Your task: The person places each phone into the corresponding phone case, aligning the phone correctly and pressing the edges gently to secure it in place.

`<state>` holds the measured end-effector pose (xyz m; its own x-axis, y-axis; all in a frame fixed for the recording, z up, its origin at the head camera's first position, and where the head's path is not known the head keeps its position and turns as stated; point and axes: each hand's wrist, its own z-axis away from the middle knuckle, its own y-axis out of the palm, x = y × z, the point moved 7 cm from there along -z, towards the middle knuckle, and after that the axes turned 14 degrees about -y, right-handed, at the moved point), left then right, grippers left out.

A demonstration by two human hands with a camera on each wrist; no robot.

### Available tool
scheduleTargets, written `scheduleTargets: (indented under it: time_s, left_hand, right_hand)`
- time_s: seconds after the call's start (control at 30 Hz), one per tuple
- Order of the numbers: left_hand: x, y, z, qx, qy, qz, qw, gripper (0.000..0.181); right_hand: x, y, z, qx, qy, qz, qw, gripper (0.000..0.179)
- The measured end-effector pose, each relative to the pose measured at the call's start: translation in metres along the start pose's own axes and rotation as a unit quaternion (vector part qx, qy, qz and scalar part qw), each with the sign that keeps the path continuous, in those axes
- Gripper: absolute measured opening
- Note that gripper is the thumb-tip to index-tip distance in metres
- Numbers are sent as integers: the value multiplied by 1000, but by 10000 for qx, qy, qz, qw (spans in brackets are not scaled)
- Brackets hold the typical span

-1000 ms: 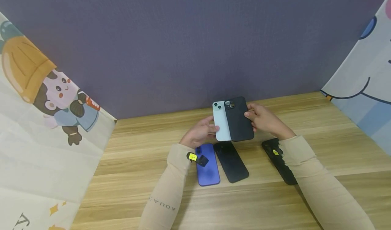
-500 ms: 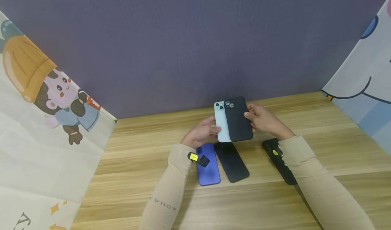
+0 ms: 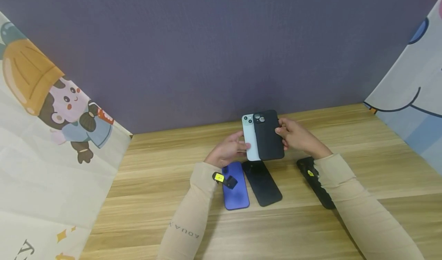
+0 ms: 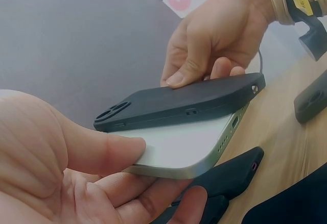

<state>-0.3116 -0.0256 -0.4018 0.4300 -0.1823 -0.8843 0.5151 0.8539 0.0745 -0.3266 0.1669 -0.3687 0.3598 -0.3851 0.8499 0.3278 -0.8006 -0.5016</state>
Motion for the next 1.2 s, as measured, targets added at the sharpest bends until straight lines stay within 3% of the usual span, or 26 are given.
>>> scheduleTargets:
  time_s: [0.73,1.2]
  left_hand:
    - [0,1,1,-77,-64,64,9999,59]
    - [0,5,0,173,61,-33,9998,62]
  right_hand:
    - [3,3,0,70,-93,-143,9998,22]
    - [3,7,1,197,-163,-230,9994,23]
